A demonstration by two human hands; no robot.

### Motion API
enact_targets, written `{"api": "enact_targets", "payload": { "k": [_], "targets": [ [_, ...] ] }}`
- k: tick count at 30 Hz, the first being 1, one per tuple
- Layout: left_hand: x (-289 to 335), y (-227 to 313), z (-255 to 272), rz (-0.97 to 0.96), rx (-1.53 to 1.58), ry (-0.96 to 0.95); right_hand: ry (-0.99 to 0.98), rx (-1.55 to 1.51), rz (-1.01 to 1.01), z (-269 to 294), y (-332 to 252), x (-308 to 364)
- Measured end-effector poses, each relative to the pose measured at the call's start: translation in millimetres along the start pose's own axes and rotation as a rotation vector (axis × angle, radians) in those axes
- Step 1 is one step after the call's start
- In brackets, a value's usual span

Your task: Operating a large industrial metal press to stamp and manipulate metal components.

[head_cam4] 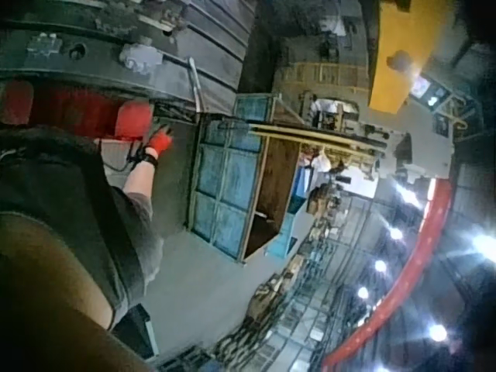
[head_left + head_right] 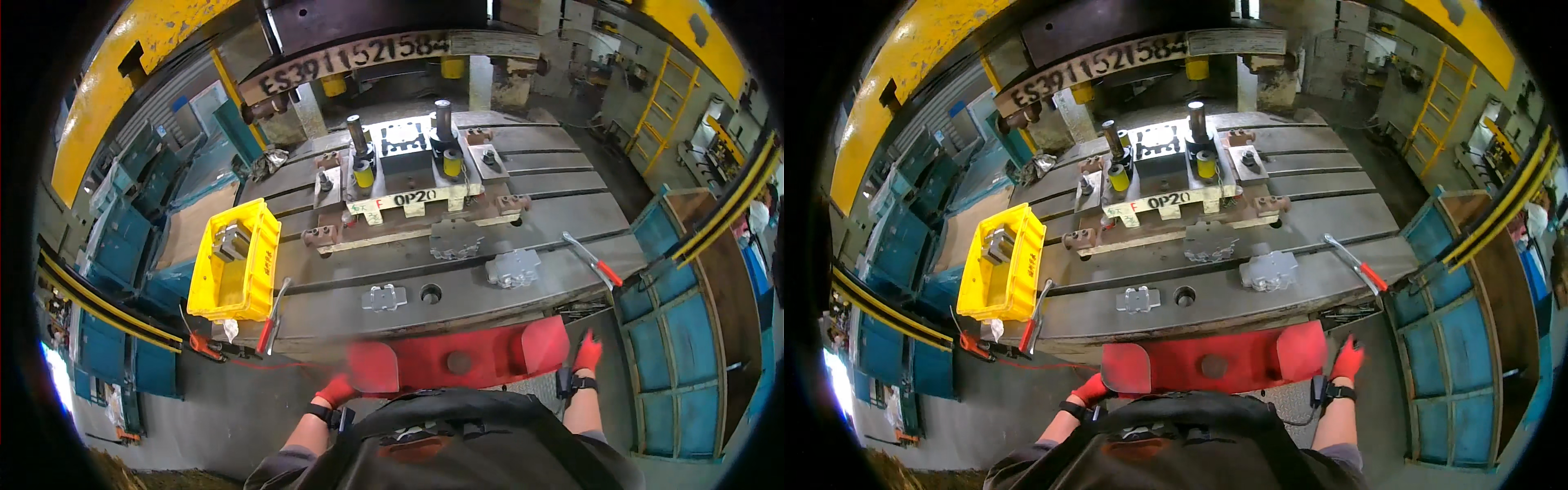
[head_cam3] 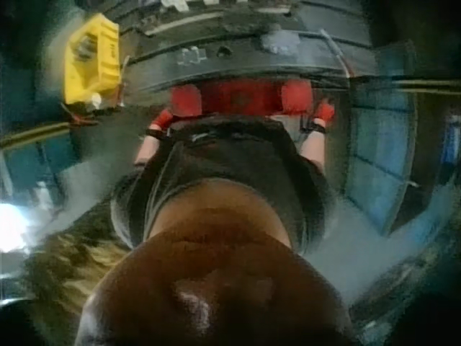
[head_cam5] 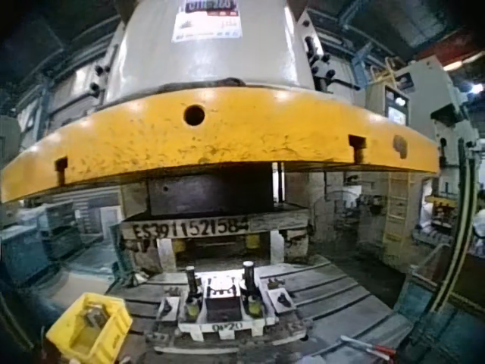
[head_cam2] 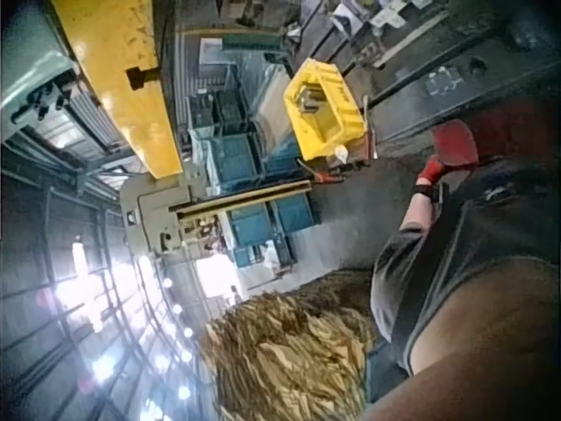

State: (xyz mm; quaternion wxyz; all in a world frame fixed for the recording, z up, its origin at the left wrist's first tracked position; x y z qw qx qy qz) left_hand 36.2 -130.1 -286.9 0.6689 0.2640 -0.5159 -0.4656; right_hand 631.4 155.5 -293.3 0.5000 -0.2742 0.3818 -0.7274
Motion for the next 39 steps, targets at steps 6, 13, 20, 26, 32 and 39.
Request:
{"api": "enact_targets", "payload": {
  "k": [6, 13, 20, 26, 32, 39],
  "targets": [
    [-5, -24, 4, 0.271, 0.161, -0.043, -0.262, 0.067, 0.083, -42, 106, 15],
    [-13, -15, 4, -0.043, -0.281, 0.087, -0.195, -0.014, -0.172, -52, 67, 41],
    [-5, -16, -3, 0.116, -0.121, 0.115, -0.314, -0.282, -0.353, -39, 26, 60],
    [1, -3, 1, -0.104, -0.105, 0.107, -0.374, -0.415, -0.439, -49, 23, 61],
    [-10, 15, 4, -0.051, -0.395, -0.067, -0.346, 0.05, 0.252, -58, 142, 18],
    [6, 9, 7, -0.249, -0.467, -0.024, -0.395, -0.217, -0.381, -59, 67, 47]
  ]
}}
Point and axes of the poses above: each hand's wrist, its own x-axis away from the middle knuckle, its own z-axis out of the back of the hand, y = z × x, the point moved 2 cm from there along -x, towards the middle knuckle, and after that the axes turned 3 degrees about -y, right-handed, at the moved point
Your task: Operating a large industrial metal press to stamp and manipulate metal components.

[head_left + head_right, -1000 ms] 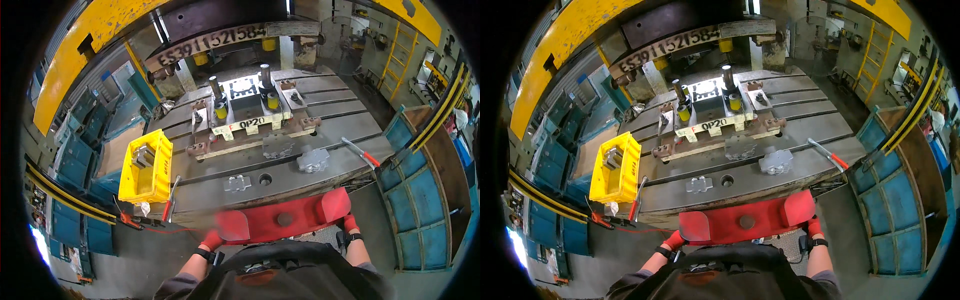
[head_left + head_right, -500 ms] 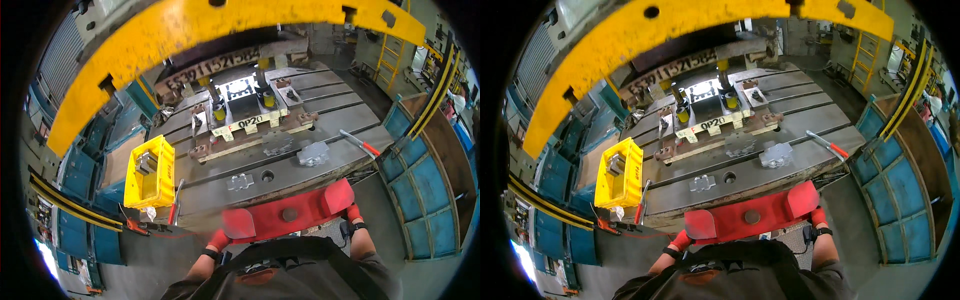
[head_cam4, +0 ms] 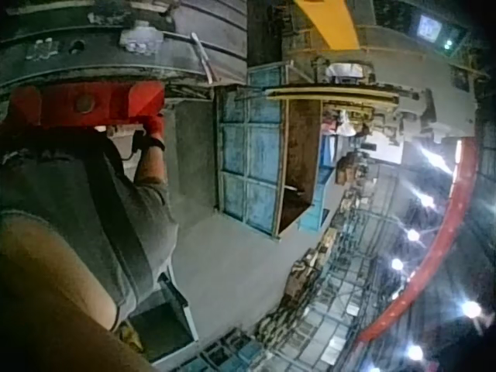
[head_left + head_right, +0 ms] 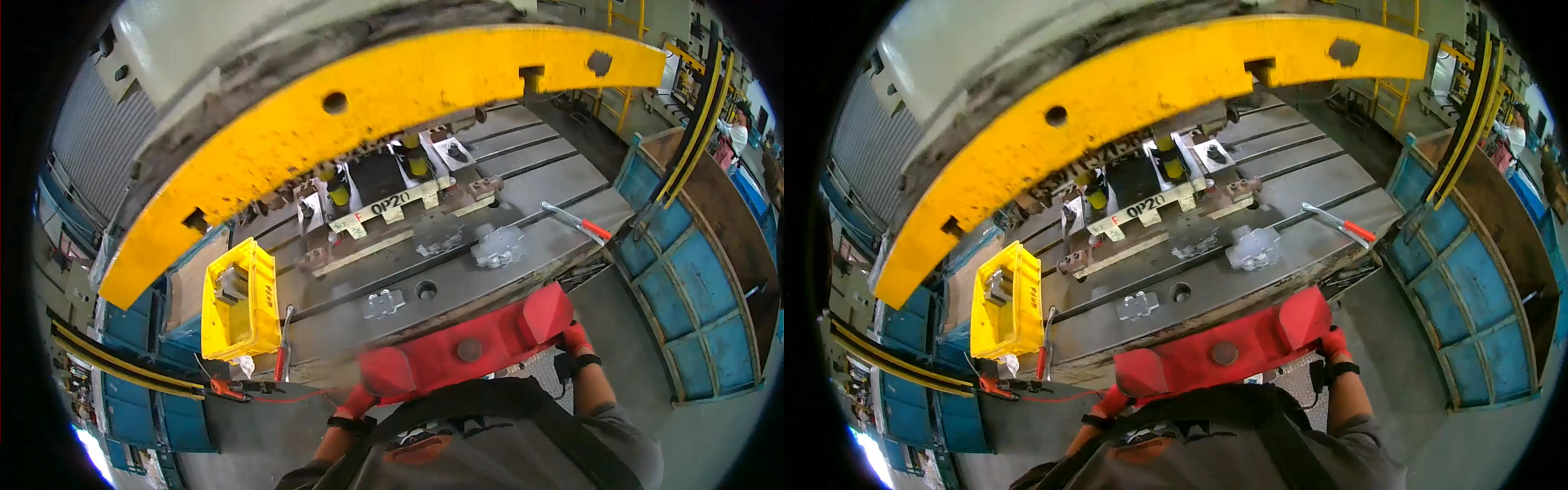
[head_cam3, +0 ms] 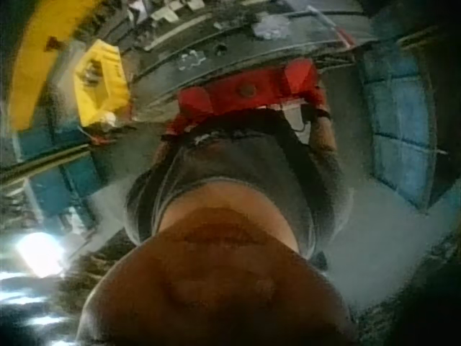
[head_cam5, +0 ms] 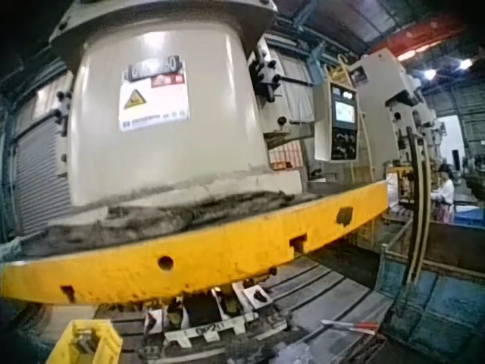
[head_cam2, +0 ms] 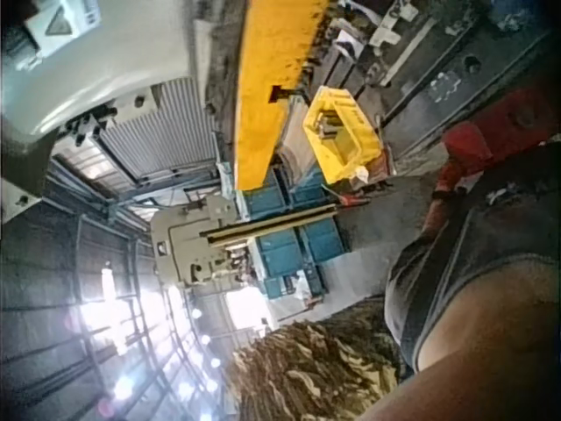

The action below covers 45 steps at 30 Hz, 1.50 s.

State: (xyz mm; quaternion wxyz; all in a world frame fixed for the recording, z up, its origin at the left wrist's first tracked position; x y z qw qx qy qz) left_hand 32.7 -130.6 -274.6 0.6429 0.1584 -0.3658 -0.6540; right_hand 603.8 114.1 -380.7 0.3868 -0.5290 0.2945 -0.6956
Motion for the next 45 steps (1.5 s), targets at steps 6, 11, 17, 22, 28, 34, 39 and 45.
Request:
{"api": "enact_targets", "payload": {
  "k": [6, 11, 17, 22, 28, 34, 39, 45],
  "targets": [
    [19, 57, 69, 0.621, 0.474, -0.083, 0.173, 0.224, 0.108, 39, -21, 9],
    [28, 3, 143, 0.549, 0.714, 0.114, 0.74, 0.443, 0.42, 39, -157, 35],
    [-107, 179, 235, 0.037, 0.742, 0.244, 0.003, -0.297, 0.488, -50, -266, 19],
    [-225, 212, 301, -0.138, 0.606, 0.366, 0.039, -0.02, 0.589, -102, -286, 0],
    [-343, 222, 364, 0.025, -0.09, 0.689, 0.07, 0.036, 0.594, -104, -268, -13],
    [-426, 151, 394, 0.231, -0.732, 0.416, 0.014, 0.022, 0.589, -107, -281, 0],
    [-399, 219, 374, 0.3, -0.557, 0.67, 0.031, -0.031, 0.609, -104, -272, -7],
    [-403, 227, 378, 0.269, -0.629, 0.51, 0.041, 0.01, 0.593, -103, -267, -11]
  ]
}}
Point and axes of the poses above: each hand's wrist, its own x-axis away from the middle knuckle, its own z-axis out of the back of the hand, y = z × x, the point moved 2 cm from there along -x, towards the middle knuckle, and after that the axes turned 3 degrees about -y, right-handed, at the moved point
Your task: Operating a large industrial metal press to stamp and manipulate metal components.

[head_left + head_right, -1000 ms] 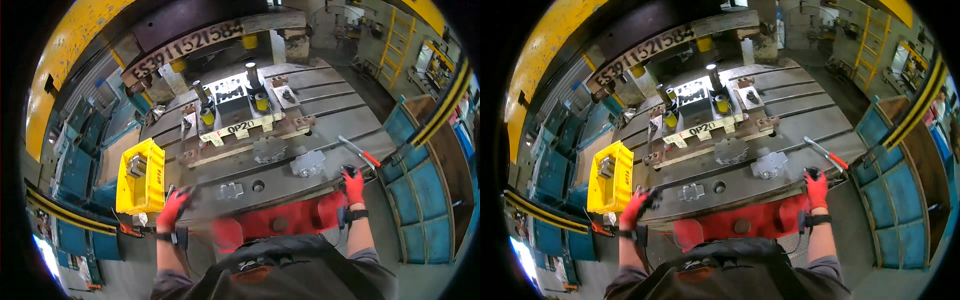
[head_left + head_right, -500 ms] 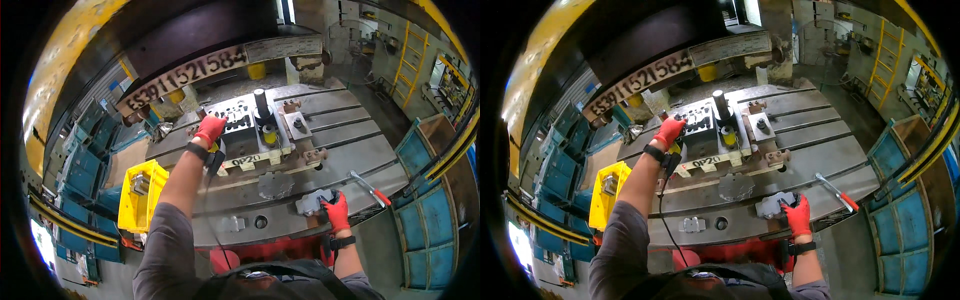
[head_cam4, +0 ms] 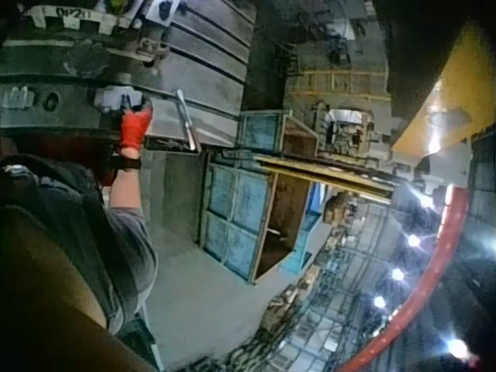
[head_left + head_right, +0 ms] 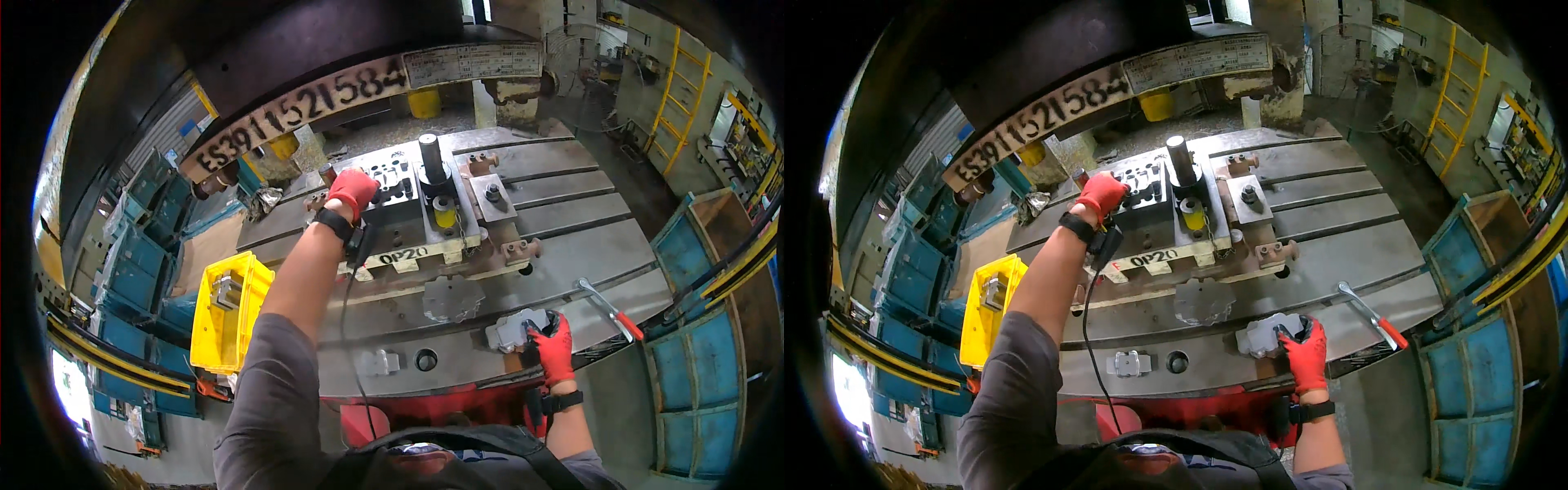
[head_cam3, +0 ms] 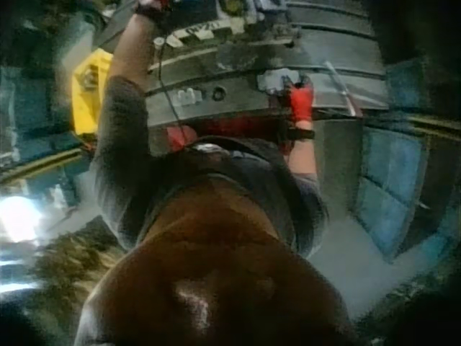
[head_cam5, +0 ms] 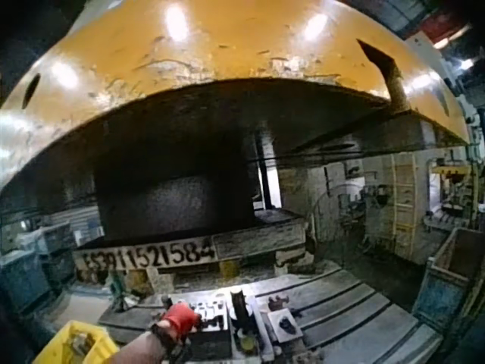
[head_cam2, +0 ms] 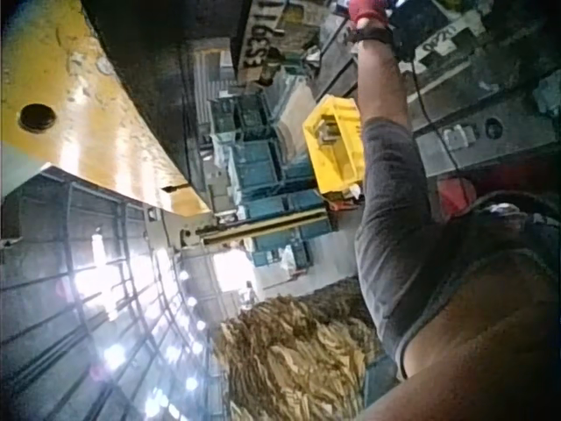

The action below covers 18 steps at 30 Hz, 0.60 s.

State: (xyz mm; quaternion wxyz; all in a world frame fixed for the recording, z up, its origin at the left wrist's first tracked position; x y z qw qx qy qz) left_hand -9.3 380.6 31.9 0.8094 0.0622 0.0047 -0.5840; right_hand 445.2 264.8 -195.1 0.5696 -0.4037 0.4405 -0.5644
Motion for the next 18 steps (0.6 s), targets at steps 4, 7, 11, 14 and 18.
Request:
{"api": "enact_targets", "payload": {
  "k": [4, 7, 11, 14, 18],
  "targets": [
    [-30, -47, -16, -0.614, -0.243, 0.242, -0.025, -0.039, -0.007, -4, -4, -1],
    [-50, -50, -18, -0.181, 0.51, 0.21, -0.004, -0.025, 0.004, -3, -9, 2],
    [-27, -37, 0, -0.473, 0.879, 0.324, 0.009, -0.062, -0.034, -1, -8, 0],
    [42, -8, 42, -0.776, 0.461, 0.49, -0.065, -0.252, -0.202, 3, -4, -7],
    [113, -36, 22, -0.41, 0.992, 0.028, -0.012, -0.098, -0.17, -2, 29, -27]
  ]
}}
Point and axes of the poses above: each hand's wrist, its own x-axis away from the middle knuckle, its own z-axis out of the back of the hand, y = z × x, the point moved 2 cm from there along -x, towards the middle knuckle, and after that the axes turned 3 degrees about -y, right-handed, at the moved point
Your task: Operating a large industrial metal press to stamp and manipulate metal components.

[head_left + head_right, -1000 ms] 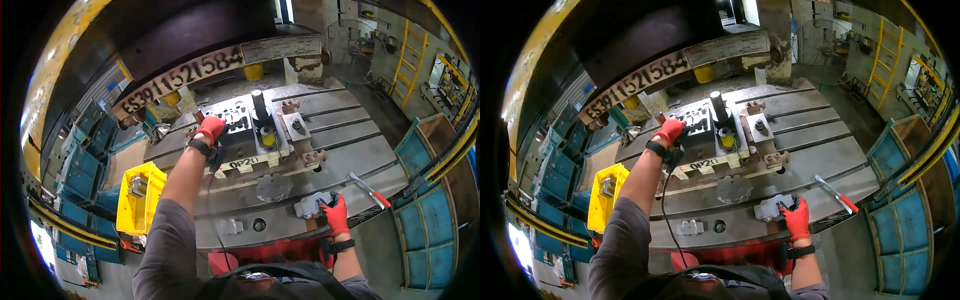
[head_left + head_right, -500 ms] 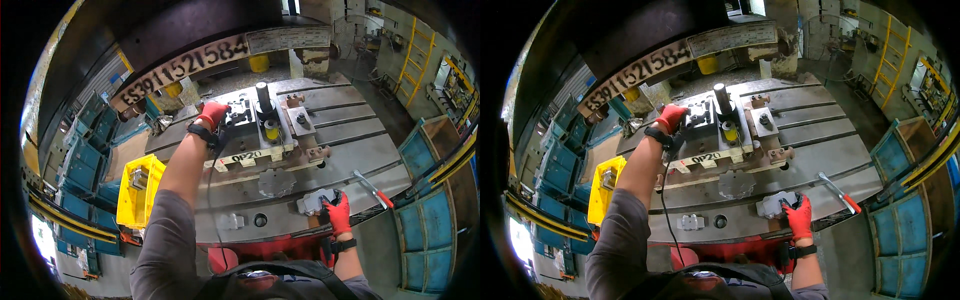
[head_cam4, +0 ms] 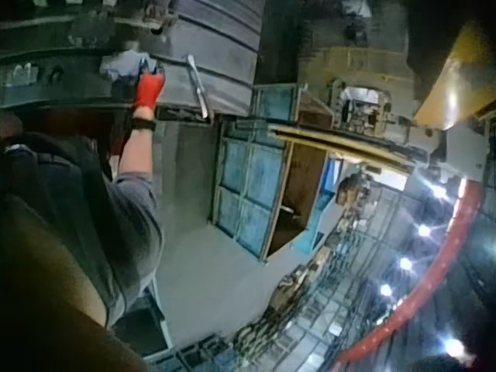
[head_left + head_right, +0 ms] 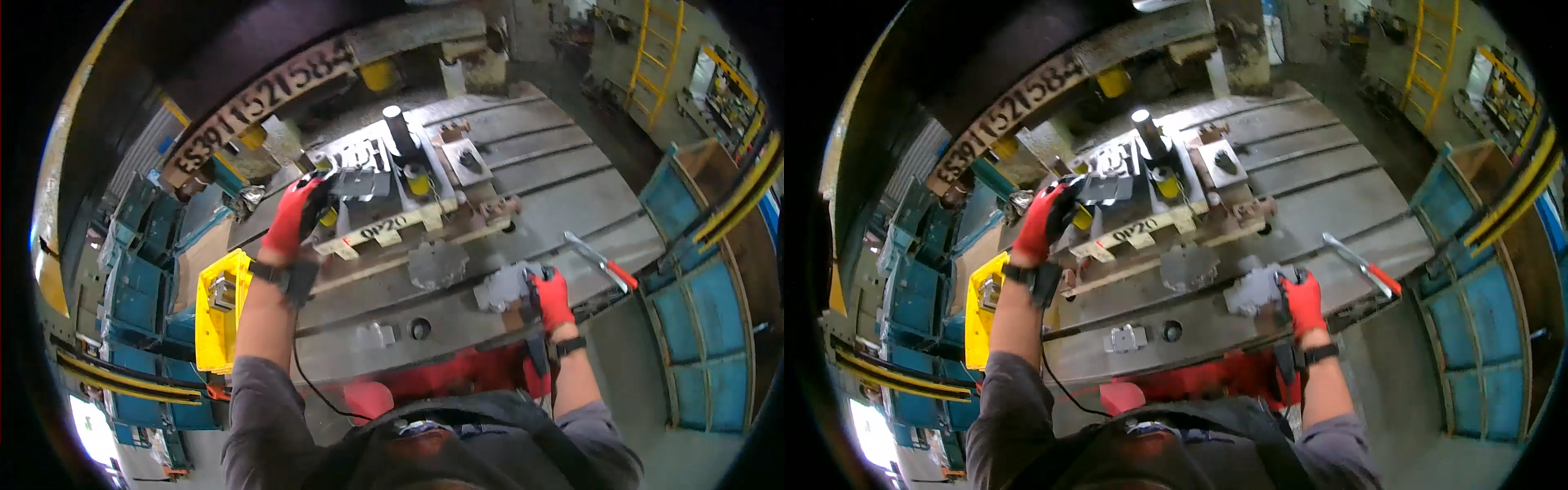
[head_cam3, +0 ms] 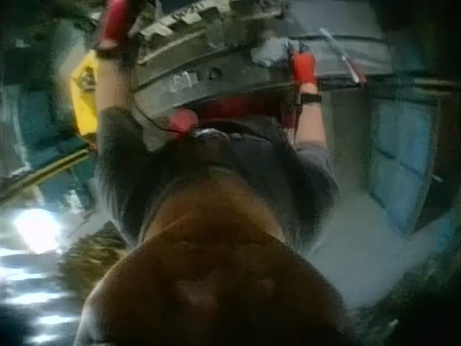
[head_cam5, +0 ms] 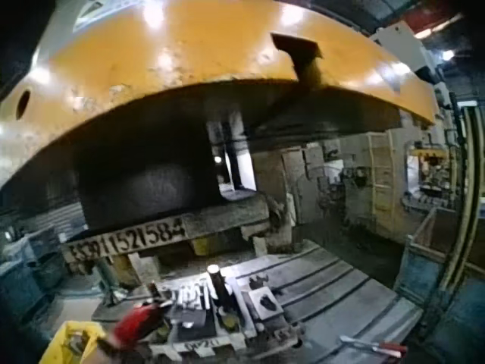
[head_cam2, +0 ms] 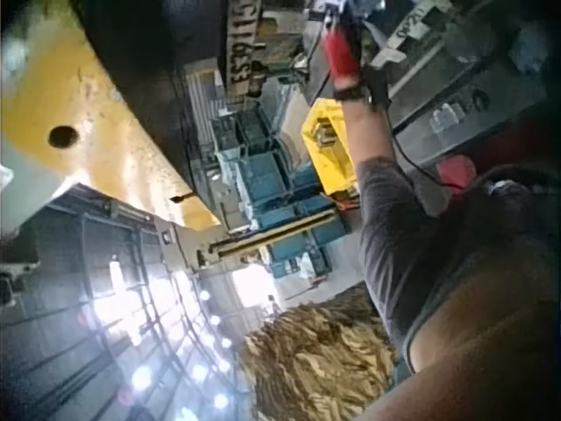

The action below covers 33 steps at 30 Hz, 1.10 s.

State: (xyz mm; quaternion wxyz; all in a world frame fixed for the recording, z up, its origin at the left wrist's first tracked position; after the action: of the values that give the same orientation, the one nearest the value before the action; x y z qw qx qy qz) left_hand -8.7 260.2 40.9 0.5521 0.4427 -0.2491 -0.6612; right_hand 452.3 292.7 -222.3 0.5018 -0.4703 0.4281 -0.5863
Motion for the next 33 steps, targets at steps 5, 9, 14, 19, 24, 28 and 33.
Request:
{"api": "enact_targets", "payload": {
  "k": [5, 9, 14, 19, 24, 28, 33],
  "targets": [
    [105, -6, -27, 0.486, 0.413, -0.046, -0.073, -0.005, -0.044, 14, 5, -12],
    [197, -41, -47, 0.651, 0.378, 0.066, 0.079, 0.338, 0.036, 13, -11, 1],
    [259, -56, -82, 0.673, 0.499, 0.249, 0.346, 0.796, 0.45, 12, -87, 48],
    [274, -76, -91, 0.63, 0.152, 0.303, 0.209, 0.626, 0.429, 14, -95, 45],
    [276, -68, -92, 0.36, -0.733, 0.184, 0.056, 0.235, 0.244, -2, -120, 54],
    [270, -55, -87, 0.415, -0.692, 0.094, -0.069, -0.187, 0.406, -33, -153, 48],
    [258, -53, -77, 0.218, -0.667, 0.127, -0.17, -0.327, 0.434, -86, -194, 0]
  ]
}}
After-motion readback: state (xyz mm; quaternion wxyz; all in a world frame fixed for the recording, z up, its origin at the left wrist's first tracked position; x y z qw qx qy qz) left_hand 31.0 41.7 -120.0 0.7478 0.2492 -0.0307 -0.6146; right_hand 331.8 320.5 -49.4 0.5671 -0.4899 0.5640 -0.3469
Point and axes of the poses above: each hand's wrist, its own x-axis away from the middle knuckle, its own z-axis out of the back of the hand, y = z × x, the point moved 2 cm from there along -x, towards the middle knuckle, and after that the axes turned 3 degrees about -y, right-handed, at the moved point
